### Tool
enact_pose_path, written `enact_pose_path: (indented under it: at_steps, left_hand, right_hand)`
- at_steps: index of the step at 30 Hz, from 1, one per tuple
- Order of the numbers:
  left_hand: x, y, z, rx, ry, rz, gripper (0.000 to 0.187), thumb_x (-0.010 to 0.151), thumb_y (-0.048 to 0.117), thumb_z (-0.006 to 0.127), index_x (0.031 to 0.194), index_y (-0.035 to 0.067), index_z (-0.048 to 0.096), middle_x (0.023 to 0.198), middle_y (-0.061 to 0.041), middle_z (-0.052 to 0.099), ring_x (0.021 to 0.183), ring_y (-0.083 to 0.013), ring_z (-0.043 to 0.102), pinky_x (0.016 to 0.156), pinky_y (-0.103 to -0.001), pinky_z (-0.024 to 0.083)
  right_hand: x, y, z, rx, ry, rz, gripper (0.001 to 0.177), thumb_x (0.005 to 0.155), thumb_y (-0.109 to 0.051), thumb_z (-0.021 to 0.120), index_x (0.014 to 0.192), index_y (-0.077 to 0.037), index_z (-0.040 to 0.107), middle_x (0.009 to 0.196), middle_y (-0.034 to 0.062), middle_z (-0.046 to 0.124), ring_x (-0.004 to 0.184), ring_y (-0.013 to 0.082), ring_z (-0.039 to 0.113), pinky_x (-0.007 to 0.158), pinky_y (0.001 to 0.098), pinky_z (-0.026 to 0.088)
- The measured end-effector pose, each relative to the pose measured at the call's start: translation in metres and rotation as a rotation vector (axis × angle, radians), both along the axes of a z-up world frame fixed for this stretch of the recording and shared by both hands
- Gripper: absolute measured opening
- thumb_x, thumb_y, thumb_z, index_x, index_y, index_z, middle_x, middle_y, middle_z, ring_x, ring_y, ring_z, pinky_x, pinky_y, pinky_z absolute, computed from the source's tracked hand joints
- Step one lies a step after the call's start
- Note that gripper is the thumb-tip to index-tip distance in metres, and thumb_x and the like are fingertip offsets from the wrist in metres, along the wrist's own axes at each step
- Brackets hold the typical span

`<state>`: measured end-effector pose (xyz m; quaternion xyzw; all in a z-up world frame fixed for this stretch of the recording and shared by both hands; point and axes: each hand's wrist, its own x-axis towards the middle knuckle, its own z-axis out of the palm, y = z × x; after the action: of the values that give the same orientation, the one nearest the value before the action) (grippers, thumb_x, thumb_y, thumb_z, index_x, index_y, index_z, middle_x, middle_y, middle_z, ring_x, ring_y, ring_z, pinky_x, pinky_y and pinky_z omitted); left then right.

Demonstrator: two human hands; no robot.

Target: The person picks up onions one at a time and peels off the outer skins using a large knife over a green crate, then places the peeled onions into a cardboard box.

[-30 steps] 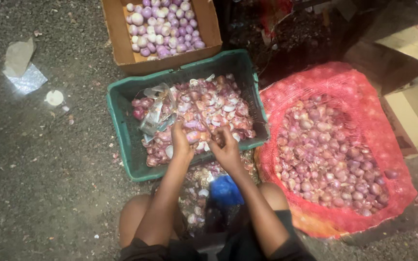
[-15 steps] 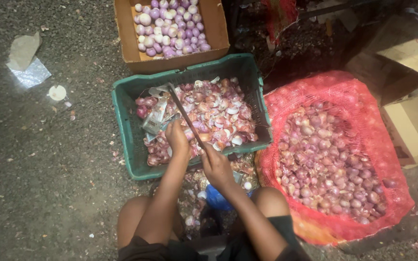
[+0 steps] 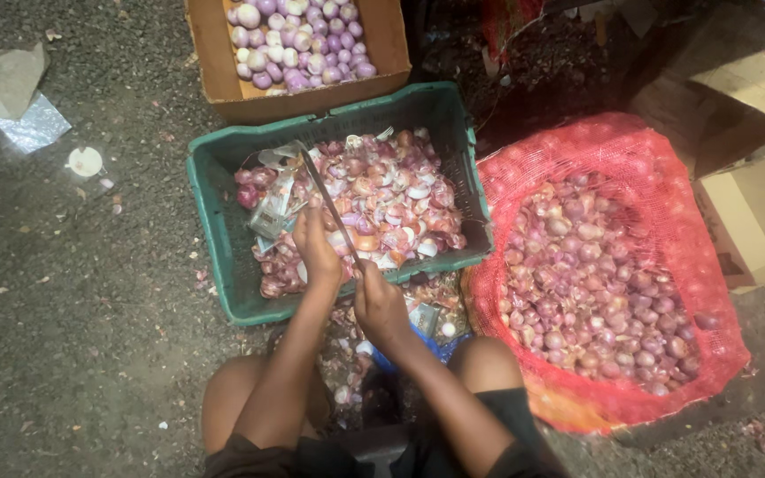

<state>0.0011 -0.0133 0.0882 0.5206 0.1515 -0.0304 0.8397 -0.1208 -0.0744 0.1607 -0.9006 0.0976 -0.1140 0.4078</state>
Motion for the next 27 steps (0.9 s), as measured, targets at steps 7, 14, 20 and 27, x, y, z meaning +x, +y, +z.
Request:
enact_pose_path:
  at_steps: [7, 14, 20, 27]
  left_hand:
    - [-0.002, -0.007, 0.000, -0.087, -0.068, -0.051, 0.030, 0.111, 0.028, 0.054, 0.088, 0.009, 0.054, 0.076, 0.000, 0.050, 0.069, -0.0095, 0.049, 0.064, -0.025, 0.042]
    - [-0.004, -0.003, 0.023, -0.118, -0.079, -0.174, 0.025, 0.107, 0.025, 0.054, 0.087, 0.009, 0.053, 0.072, -0.001, 0.051, 0.060, -0.0103, 0.054, 0.057, -0.026, 0.047]
    - [-0.001, -0.005, 0.013, -0.029, -0.129, -0.249, 0.028, 0.108, 0.027, 0.052, 0.085, 0.010, 0.049, 0.073, 0.000, 0.051, 0.062, -0.0089, 0.054, 0.059, -0.024, 0.048]
    - [-0.001, -0.007, -0.002, 0.030, -0.089, -0.425, 0.026, 0.106, 0.023, 0.055, 0.085, 0.010, 0.046, 0.072, 0.000, 0.050, 0.061, -0.0048, 0.045, 0.054, -0.022, 0.038]
  right_hand:
    - [-0.005, -0.003, -0.021, 0.002, -0.137, -0.022, 0.019, 0.106, -0.008, 0.052, 0.122, 0.001, 0.056, 0.082, 0.0212, 0.066, 0.069, 0.0388, 0.068, 0.062, 0.0470, 0.054]
    - [-0.007, -0.017, -0.049, 0.399, -0.148, -0.267, 0.017, 0.098, -0.007, 0.072, 0.110, -0.001, 0.062, 0.070, 0.0014, 0.061, 0.059, 0.0066, 0.056, 0.053, 0.0258, 0.045]
    - [0.004, -0.023, -0.030, 0.246, -0.165, -0.196, 0.024, 0.087, -0.005, 0.081, 0.107, -0.004, 0.068, 0.069, -0.0019, 0.065, 0.058, 0.0052, 0.060, 0.053, 0.0254, 0.049]
    - [0.014, -0.036, -0.018, 0.169, -0.082, -0.080, 0.022, 0.086, -0.004, 0.081, 0.104, -0.005, 0.069, 0.067, 0.0007, 0.061, 0.054, 0.0088, 0.057, 0.051, 0.0284, 0.047]
